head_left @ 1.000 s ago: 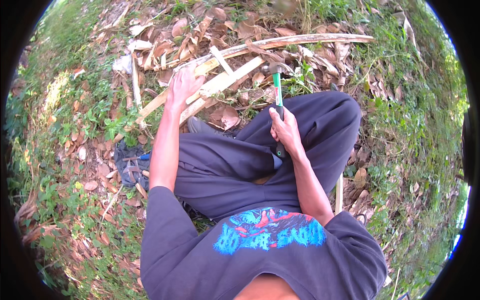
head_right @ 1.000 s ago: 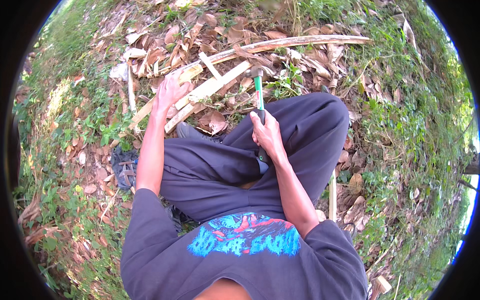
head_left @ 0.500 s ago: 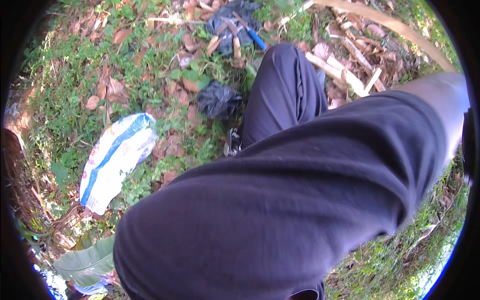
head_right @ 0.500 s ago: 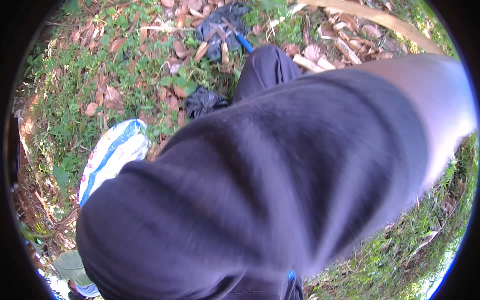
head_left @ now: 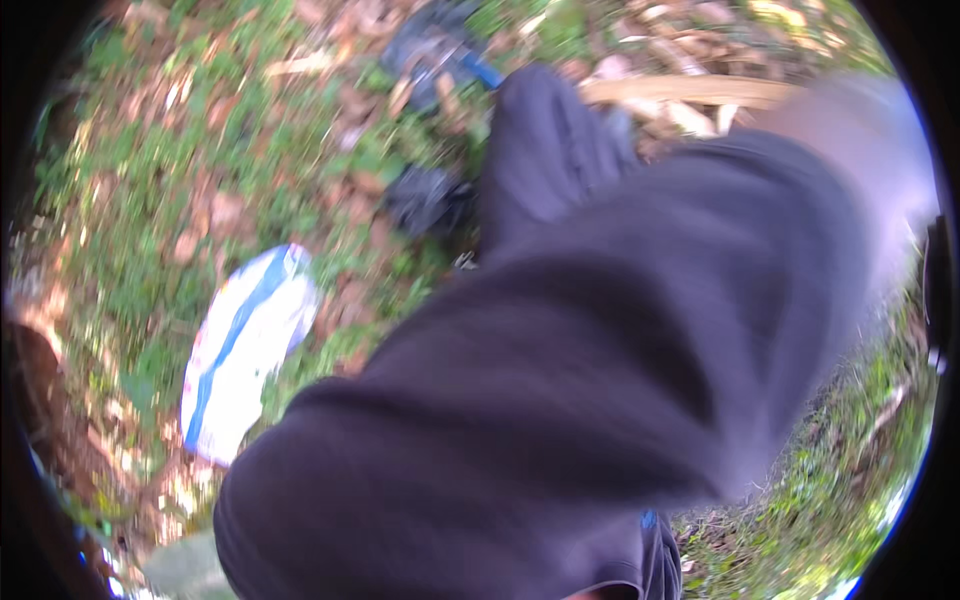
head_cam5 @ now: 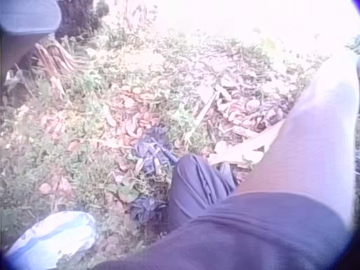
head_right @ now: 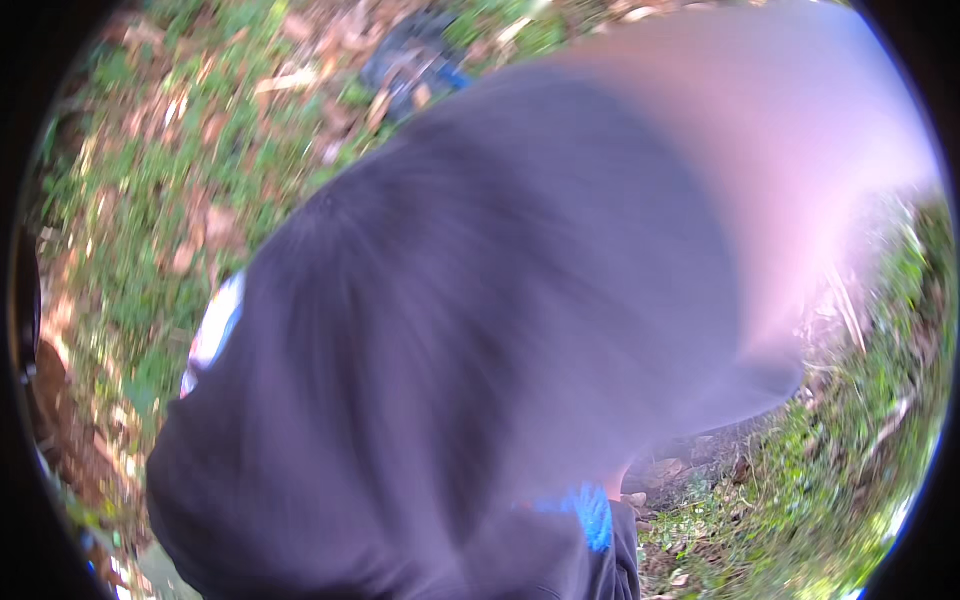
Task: The person sits on the ground and uses a small axe to split and shape thin wooden sticks. They repeatedly strike the wood to create notches and refine the pieces, occasionally adjusting the wood's position on the ground.
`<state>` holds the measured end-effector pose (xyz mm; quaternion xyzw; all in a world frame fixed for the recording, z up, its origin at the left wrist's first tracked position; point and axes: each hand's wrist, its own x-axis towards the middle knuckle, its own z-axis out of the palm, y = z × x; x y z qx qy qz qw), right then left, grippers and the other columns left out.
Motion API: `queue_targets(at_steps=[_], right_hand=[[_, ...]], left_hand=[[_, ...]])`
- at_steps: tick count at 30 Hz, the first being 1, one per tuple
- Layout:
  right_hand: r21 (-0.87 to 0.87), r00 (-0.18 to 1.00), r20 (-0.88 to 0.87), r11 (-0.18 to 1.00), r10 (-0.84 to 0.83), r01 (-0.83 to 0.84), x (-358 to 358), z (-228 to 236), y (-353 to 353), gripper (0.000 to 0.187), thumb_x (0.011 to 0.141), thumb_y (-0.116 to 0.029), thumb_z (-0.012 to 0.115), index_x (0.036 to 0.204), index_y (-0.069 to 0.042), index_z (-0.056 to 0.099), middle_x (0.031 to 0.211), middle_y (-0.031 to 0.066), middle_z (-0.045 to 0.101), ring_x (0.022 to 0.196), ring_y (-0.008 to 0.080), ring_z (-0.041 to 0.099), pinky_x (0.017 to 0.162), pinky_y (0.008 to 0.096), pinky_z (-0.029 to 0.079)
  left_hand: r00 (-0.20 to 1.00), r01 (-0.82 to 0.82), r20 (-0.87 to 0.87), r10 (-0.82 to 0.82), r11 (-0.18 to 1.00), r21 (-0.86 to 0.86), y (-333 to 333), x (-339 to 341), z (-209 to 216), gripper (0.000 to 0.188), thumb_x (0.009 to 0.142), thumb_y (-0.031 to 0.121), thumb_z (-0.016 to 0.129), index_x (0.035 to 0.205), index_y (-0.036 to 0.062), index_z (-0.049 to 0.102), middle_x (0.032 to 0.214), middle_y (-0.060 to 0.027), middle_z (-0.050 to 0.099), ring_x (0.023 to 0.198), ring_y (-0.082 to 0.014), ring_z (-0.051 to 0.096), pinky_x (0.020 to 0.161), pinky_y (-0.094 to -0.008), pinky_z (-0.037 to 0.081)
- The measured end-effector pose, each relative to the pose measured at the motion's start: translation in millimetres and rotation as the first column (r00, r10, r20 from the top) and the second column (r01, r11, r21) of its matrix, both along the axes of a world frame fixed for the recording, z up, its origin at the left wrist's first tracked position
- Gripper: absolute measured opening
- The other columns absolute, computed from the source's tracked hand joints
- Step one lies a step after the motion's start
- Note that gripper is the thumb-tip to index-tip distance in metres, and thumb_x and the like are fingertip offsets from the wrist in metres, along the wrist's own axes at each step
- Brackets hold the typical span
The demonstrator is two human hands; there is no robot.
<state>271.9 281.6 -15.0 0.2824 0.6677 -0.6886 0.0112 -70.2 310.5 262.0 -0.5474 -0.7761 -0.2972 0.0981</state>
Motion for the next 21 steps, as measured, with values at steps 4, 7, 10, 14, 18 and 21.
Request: queue_targets(at_steps=[4, 7, 10, 14, 18, 21], right_hand=[[0.072, 0.998, -0.06, 0.997, -0.01, 0.015, -11, 41, -8, 0.037, 0.104, -0.034, 0.052, 0.079, -0.006, 0.051, 0.049, 0.0006, 0.048, 0.039, 0.0119, 0.051, 0.039, 0.0256, 0.04], [0.018, 1.0, -0.022, 1.0, 0.021, -0.021, -17, 39, -3, 0.036, 0.103, -0.034, 0.053, 0.081, -0.005, 0.052, 0.055, 0.0032, 0.053, 0.043, 0.0126, 0.054, 0.041, 0.0272, 0.043], [0.113, 0.976, 0.132, 0.976, 0.171, -0.186, -12, 41, 0, 0.035, 0.103, -0.031, 0.053, 0.086, -0.001, 0.056, 0.06, 0.0058, 0.059, 0.048, 0.0138, 0.059, 0.046, 0.0288, 0.047], [0.135, 0.867, 0.385, 0.91, 0.316, -0.392, -13, 63, -7, 0.042, 0.101, -0.034, 0.054, 0.091, 0.006, 0.063, 0.067, 0.0118, 0.065, 0.062, 0.0238, 0.069, 0.062, 0.0365, 0.056], [0.681, 0.973, 0.034, 0.708, 0.226, -0.189, 0, 148, 10, 0.041, 0.095, -0.036, 0.065, 0.11, 0.002, 0.068, 0.108, 0.0227, 0.067, 0.098, 0.0355, 0.068, 0.087, 0.042, 0.054], [0.242, 0.659, -0.684, 0.95, 0.312, -0.198, -1, 289, 13, 0.032, 0.099, -0.028, 0.06, 0.109, 0.002, 0.07, 0.1, 0.0137, 0.069, 0.093, 0.0218, 0.068, 0.082, 0.0348, 0.053]], left_hand=[[0.997, 0.053, 0.063, -0.047, 0.994, -0.099, -27, 27, 26, 0.047, 0.088, 0.043, 0.067, 0.121, 0.0088, 0.064, 0.102, -0.0181, 0.071, 0.094, -0.0327, 0.069, 0.082, -0.0451, 0.055], [0.991, 0.096, 0.113, -0.073, 0.972, -0.216, -57, 53, 38, 0.049, 0.093, 0.044, 0.062, 0.126, 0.0081, 0.06, 0.089, -0.0187, 0.069, 0.081, -0.0319, 0.068, 0.073, -0.0459, 0.053], [0.996, -0.087, -0.028, 0.083, 0.926, -0.366, -105, 76, 17, 0.044, 0.098, 0.036, 0.058, 0.131, 0.0078, 0.059, 0.106, -0.0213, 0.07, 0.097, -0.0395, 0.068, 0.086, -0.0488, 0.055], [0.984, -0.176, -0.067, 0.163, 0.918, -0.355, -179, 59, -103, 0.036, 0.098, 0.031, 0.058, 0.124, 0.0057, 0.058, 0.101, -0.0222, 0.068, 0.094, -0.0395, 0.068, 0.078, -0.0493, 0.057], [0.963, -0.199, 0.102, 0.251, 0.911, -0.36, -221, 57, -203, 0.037, 0.094, 0.033, 0.063, 0.124, 0.0115, 0.059, 0.105, -0.0223, 0.065, 0.104, -0.0418, 0.063, 0.089, -0.0518, 0.051], [0.961, -0.181, 0.109, 0.253, 0.878, -0.442, -240, 72, -235, 0.029, 0.089, 0.028, 0.068, 0.112, 0.0095, 0.064, 0.101, -0.0212, 0.065, 0.102, -0.0406, 0.063, 0.086, -0.0504, 0.051]])
